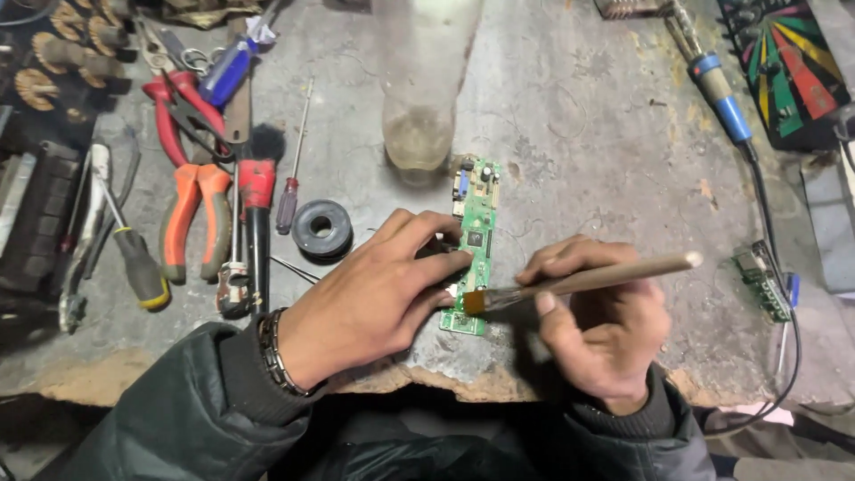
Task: Soldering components onto a circuit board and cleaning it with a brush and solvent.
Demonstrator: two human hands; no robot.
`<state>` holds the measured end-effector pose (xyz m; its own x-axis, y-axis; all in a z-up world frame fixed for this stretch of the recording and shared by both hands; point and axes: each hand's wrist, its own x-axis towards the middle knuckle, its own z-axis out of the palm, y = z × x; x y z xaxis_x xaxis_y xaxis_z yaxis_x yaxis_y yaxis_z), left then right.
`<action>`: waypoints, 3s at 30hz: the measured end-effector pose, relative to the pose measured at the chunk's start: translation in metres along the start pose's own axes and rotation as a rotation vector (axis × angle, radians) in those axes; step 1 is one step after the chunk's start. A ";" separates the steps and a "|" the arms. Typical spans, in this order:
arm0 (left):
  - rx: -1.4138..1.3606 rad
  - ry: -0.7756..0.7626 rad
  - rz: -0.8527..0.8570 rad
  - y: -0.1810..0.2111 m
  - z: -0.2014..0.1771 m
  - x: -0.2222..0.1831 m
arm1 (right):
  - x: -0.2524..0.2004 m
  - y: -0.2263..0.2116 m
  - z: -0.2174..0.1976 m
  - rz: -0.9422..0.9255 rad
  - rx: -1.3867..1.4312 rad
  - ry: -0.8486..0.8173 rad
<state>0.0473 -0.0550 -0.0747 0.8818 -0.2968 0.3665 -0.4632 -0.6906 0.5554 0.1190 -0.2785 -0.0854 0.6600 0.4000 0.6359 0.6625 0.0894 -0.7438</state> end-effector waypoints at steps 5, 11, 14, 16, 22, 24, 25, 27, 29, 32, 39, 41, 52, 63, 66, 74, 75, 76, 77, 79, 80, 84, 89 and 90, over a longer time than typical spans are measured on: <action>0.004 -0.020 0.021 -0.003 0.001 0.000 | 0.003 -0.001 -0.003 -0.012 0.059 -0.183; -0.010 -0.014 0.020 -0.002 0.003 0.001 | 0.013 -0.002 -0.007 -0.134 -0.052 -0.249; -0.003 -0.021 0.021 -0.004 0.005 -0.001 | 0.013 -0.005 -0.010 -0.124 -0.115 -0.357; 0.021 -0.014 0.049 -0.005 0.007 -0.002 | 0.015 -0.009 -0.015 -0.027 -0.061 -0.300; -0.012 -0.024 0.041 -0.003 0.006 -0.004 | 0.022 -0.019 -0.011 -0.021 -0.291 -0.471; -0.010 -0.015 0.044 -0.004 0.008 -0.005 | 0.019 -0.022 -0.014 0.040 -0.191 -0.426; -0.007 -0.003 0.049 -0.006 0.009 -0.004 | 0.019 -0.023 -0.015 0.098 -0.093 -0.383; -0.005 -0.014 0.045 -0.006 0.008 -0.005 | 0.019 -0.015 -0.016 0.018 -0.108 -0.389; -0.012 -0.027 0.044 -0.005 0.008 -0.005 | 0.014 -0.015 -0.017 -0.055 -0.130 -0.395; -0.009 -0.025 0.050 -0.005 0.008 -0.005 | 0.003 -0.020 -0.021 0.030 -0.132 -0.447; -0.002 -0.021 0.051 -0.005 0.009 -0.007 | -0.014 -0.030 -0.022 0.102 -0.162 -0.360; 0.000 -0.006 0.052 -0.007 0.008 -0.007 | -0.007 -0.032 -0.019 0.074 -0.159 -0.390; -0.018 0.004 0.053 -0.008 0.010 -0.009 | 0.016 -0.051 -0.016 0.187 -0.169 -0.561; -0.004 -0.023 0.053 -0.008 0.009 -0.009 | 0.032 -0.040 -0.010 -0.050 -0.199 -0.570; -0.009 -0.024 0.054 -0.008 0.008 -0.009 | 0.027 -0.042 -0.014 0.104 -0.118 -0.606; -0.009 -0.041 0.038 -0.010 0.009 -0.007 | 0.021 -0.026 -0.021 0.066 -0.500 -0.469; -0.013 -0.030 0.048 -0.011 0.009 -0.007 | 0.019 -0.027 -0.019 0.086 -0.371 -0.430; -0.023 -0.023 0.058 -0.011 0.010 -0.006 | 0.015 -0.028 -0.019 0.111 -0.244 -0.389; -0.029 -0.031 0.056 -0.010 0.010 -0.008 | 0.013 -0.029 -0.015 0.120 -0.243 -0.387; -0.009 -0.059 0.050 -0.011 0.008 -0.007 | 0.012 -0.029 -0.009 0.221 -0.180 -0.473; -0.010 -0.064 0.050 -0.011 0.008 -0.006 | 0.008 -0.026 -0.011 0.224 -0.180 -0.470; -0.023 -0.058 0.040 -0.008 0.007 -0.005 | 0.005 -0.016 -0.015 0.146 -0.177 -0.358; -0.053 -0.022 0.052 -0.008 0.006 -0.005 | 0.003 -0.018 -0.011 0.069 -0.331 -0.286; -0.050 -0.035 0.037 -0.007 0.005 -0.004 | 0.002 -0.018 -0.009 0.107 -0.311 -0.328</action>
<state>0.0477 -0.0523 -0.0844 0.8663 -0.3451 0.3612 -0.4985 -0.6455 0.5787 0.1116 -0.2879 -0.0684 0.6163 0.6643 0.4230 0.7047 -0.2254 -0.6727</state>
